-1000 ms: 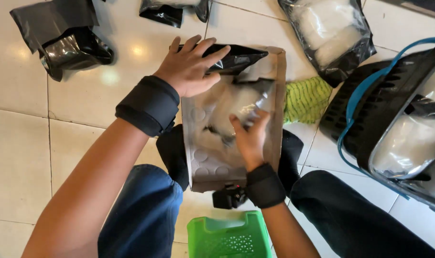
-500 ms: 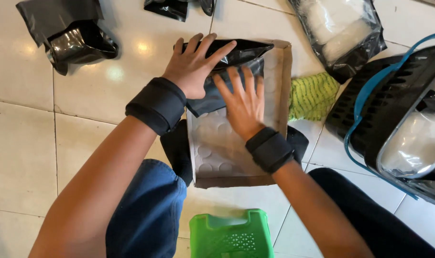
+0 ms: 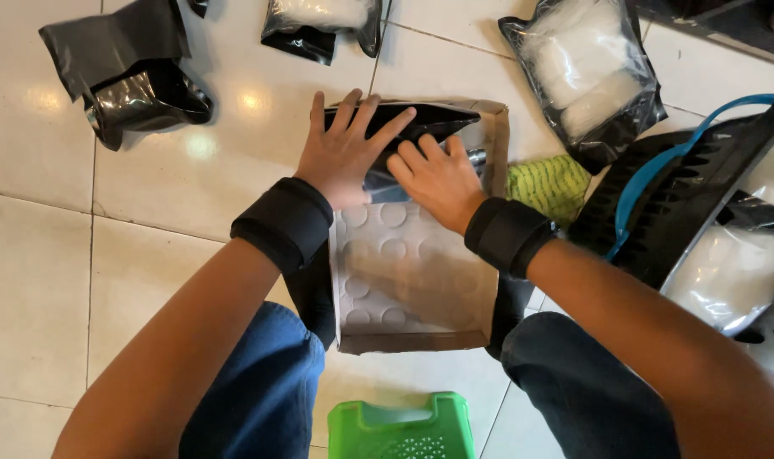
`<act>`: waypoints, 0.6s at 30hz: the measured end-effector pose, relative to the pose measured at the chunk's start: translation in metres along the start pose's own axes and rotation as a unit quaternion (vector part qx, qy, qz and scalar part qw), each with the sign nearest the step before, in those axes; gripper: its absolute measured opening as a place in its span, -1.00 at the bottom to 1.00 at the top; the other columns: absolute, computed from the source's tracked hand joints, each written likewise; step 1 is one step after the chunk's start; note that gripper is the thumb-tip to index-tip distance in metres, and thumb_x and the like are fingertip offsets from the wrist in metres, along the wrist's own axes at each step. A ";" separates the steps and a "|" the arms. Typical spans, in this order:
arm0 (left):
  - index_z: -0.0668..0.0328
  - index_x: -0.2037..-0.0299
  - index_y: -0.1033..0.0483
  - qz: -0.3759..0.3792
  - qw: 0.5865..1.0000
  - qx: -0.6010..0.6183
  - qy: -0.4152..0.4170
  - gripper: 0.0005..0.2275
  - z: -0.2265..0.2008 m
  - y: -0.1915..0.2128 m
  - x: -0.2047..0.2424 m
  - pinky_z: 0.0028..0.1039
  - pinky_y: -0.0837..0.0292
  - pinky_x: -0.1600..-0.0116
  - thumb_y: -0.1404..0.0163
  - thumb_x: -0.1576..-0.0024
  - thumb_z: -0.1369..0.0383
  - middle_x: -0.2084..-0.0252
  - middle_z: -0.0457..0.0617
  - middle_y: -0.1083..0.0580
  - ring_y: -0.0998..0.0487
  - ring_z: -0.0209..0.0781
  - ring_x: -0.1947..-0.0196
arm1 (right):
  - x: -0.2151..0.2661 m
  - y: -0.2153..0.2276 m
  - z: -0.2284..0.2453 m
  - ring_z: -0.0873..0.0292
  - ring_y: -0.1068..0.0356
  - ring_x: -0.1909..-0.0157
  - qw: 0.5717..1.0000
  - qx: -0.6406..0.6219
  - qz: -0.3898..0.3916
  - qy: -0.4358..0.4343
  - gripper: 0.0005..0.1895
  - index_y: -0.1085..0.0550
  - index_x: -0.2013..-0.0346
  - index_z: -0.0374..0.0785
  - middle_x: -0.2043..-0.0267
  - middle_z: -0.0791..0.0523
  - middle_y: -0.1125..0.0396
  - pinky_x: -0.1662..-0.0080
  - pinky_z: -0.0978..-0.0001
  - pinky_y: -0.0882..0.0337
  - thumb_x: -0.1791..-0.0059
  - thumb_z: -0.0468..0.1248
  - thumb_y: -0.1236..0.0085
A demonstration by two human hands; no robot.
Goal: The person cleans plastic-wrapped items with a cloth and packs them into a shopping basket and a cardboard box.
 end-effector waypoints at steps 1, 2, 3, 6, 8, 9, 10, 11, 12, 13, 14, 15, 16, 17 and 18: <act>-0.36 -0.49 0.03 -0.042 0.998 -0.042 -0.006 0.19 0.001 0.000 0.001 0.40 0.09 -0.31 -0.44 0.45 0.21 -0.37 0.13 -0.19 -0.11 0.24 -0.41 | -0.001 0.000 -0.005 0.09 -0.25 0.12 0.999 -0.047 0.014 -0.003 -0.76 -0.37 0.21 -0.10 0.21 0.14 -0.21 0.17 0.15 -0.23 0.12 -0.18 -0.15; -0.35 -0.54 0.01 -0.084 0.993 -0.084 -0.011 0.13 0.003 -0.001 0.002 0.35 0.05 -0.34 -0.39 0.33 0.30 -0.39 0.13 -0.22 -0.15 0.21 -0.42 | -0.001 0.000 -0.010 0.05 -0.25 0.10 0.995 -0.095 0.027 -0.006 -0.69 -0.38 0.18 -0.13 0.18 0.11 -0.22 0.16 0.12 -0.25 0.14 -0.14 -0.18; -0.35 -0.54 0.01 -0.084 0.993 -0.084 -0.010 0.13 0.002 0.001 0.001 0.35 0.05 -0.34 -0.39 0.33 0.30 -0.39 0.13 -0.22 -0.15 0.21 -0.42 | -0.003 0.005 -0.019 0.05 -0.25 0.10 0.995 -0.095 0.027 -0.005 -0.69 -0.38 0.18 -0.13 0.18 0.11 -0.22 0.16 0.12 -0.25 0.14 -0.14 -0.18; -0.35 -0.50 -0.03 -0.084 0.996 -0.040 0.000 0.05 0.001 0.002 0.004 0.38 0.08 -0.36 -0.37 0.29 0.29 -0.33 0.17 -0.26 -0.19 0.24 -0.38 | -0.003 0.014 -0.055 -0.05 -0.25 0.03 0.980 -0.189 0.005 -0.059 -0.52 -0.39 0.04 -0.22 0.10 0.03 -0.26 0.12 0.00 -0.25 0.04 0.04 -0.26; -0.21 -0.53 -0.06 -0.081 0.995 -0.062 -0.007 -0.02 -0.005 0.002 0.007 0.36 0.07 -0.37 -0.31 0.18 0.32 -0.35 0.25 -0.26 -0.20 0.25 -0.40 | 0.005 0.008 -0.094 -0.11 -0.27 -0.05 0.960 -0.233 -0.012 -0.156 -0.58 -0.35 -0.02 -0.18 0.01 0.00 -0.27 -0.02 0.02 -0.30 -0.01 -0.05 -0.25; -0.21 -0.53 -0.06 -0.083 0.994 -0.064 -0.005 -0.02 -0.004 -0.003 0.007 0.36 0.07 -0.37 -0.31 0.18 0.32 -0.35 0.25 -0.26 -0.20 0.25 -0.40 | 0.006 -0.003 -0.104 -0.11 -0.27 -0.05 0.960 -0.232 -0.015 -0.154 -0.58 -0.35 -0.02 -0.18 0.01 0.00 -0.27 -0.02 0.02 -0.30 -0.01 -0.05 -0.25; -0.25 -0.54 -0.10 -0.120 0.986 -0.114 -0.022 -0.09 -0.007 -0.001 0.009 0.33 0.05 -0.37 -0.24 0.12 0.36 -0.35 0.25 -0.25 -0.21 0.22 -0.39 | 0.011 -0.028 -0.123 -0.12 -0.28 -0.03 0.926 -0.300 0.033 -0.225 -0.54 -0.33 -0.08 -0.21 -0.01 -0.06 -0.24 -0.02 0.03 -0.32 -0.05 -0.03 -0.24; -0.29 -0.54 -0.14 -0.156 0.974 -0.162 -0.039 -0.14 -0.012 -0.001 0.011 0.30 0.04 -0.37 -0.17 0.06 0.39 -0.36 0.25 -0.24 -0.21 0.19 -0.39 | 0.020 -0.054 -0.137 -0.13 -0.30 -0.01 0.879 -0.365 0.082 -0.294 -0.50 -0.31 -0.13 -0.24 -0.03 -0.11 -0.21 -0.02 0.03 -0.33 -0.09 -0.01 -0.24; -0.29 -0.54 -0.14 -0.157 0.973 -0.163 -0.038 -0.14 -0.011 -0.004 0.012 0.30 0.04 -0.37 -0.17 0.06 0.39 -0.36 0.25 -0.24 -0.21 0.19 -0.39 | 0.017 -0.060 -0.141 -0.13 -0.30 -0.01 0.880 -0.365 0.081 -0.293 -0.50 -0.31 -0.13 -0.24 -0.03 -0.11 -0.21 -0.02 0.03 -0.33 -0.09 -0.01 -0.24; -0.31 -0.44 -0.23 -0.182 0.971 -0.143 -0.067 -0.30 -0.016 -0.004 0.016 0.29 0.03 -0.39 -0.11 -0.02 0.38 -0.38 0.26 -0.23 -0.21 0.20 -0.40 | 0.024 -0.084 -0.142 0.01 -0.33 -0.03 0.773 -0.511 0.121 -0.355 -0.50 -0.29 -0.14 -0.20 -0.04 -0.06 -0.29 -0.03 0.13 -0.36 -0.08 0.02 -0.18; -0.33 -0.33 -0.31 -0.206 0.966 -0.123 -0.097 -0.46 -0.020 -0.004 0.019 0.28 0.02 -0.40 -0.04 -0.09 0.37 -0.40 0.28 -0.21 -0.21 0.21 -0.40 | 0.030 -0.106 -0.134 0.15 -0.37 -0.06 0.638 -0.637 0.157 -0.403 -0.50 -0.28 -0.16 -0.17 -0.05 0.00 -0.37 -0.04 0.23 -0.39 -0.07 0.04 -0.12; -0.33 -0.33 -0.31 -0.203 0.967 -0.121 -0.095 -0.46 -0.022 -0.007 0.022 0.28 0.02 -0.40 -0.04 -0.09 0.37 -0.40 0.28 -0.21 -0.21 0.21 -0.40 | 0.031 -0.109 -0.132 0.15 -0.37 -0.06 0.635 -0.639 0.161 -0.403 -0.50 -0.28 -0.16 -0.17 -0.05 0.00 -0.37 -0.04 0.23 -0.39 -0.07 0.04 -0.12; -0.17 -0.28 -0.37 -0.195 0.972 -0.103 -0.084 -0.55 -0.022 -0.009 0.024 0.25 0.00 -0.40 0.00 -0.14 0.36 -0.42 0.27 -0.21 -0.22 0.20 -0.41 | 0.036 -0.116 -0.130 0.14 -0.39 -0.04 0.578 -0.672 0.149 -0.438 -0.47 -0.26 -0.16 -0.17 -0.07 0.00 -0.35 -0.03 0.27 -0.41 -0.01 -0.03 -0.19; -0.02 -0.24 -0.42 -0.192 0.975 -0.088 -0.073 -0.62 -0.021 -0.010 0.024 0.22 -0.03 -0.39 0.04 -0.18 0.35 -0.43 0.26 -0.21 -0.23 0.19 -0.43 | 0.039 -0.121 -0.130 0.12 -0.42 -0.03 0.521 -0.701 0.132 -0.469 -0.42 -0.25 -0.17 -0.16 -0.09 0.00 -0.34 -0.02 0.31 -0.43 0.06 -0.11 -0.26; -0.02 -0.24 -0.42 -0.193 0.975 -0.088 -0.071 -0.62 -0.023 -0.010 0.027 0.22 -0.03 -0.39 0.04 -0.18 0.35 -0.43 0.26 -0.21 -0.23 0.19 -0.43 | 0.042 -0.129 -0.131 0.12 -0.42 -0.03 0.522 -0.701 0.133 -0.467 -0.42 -0.25 -0.17 -0.16 -0.09 0.00 -0.34 -0.02 0.31 -0.43 0.06 -0.11 -0.26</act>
Point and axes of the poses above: each hand's wrist, its own x-axis away from the middle knuckle, its own y-axis out of the back of the hand, z = x × y, the point moved 9 cm from there along -x, towards the middle knuckle
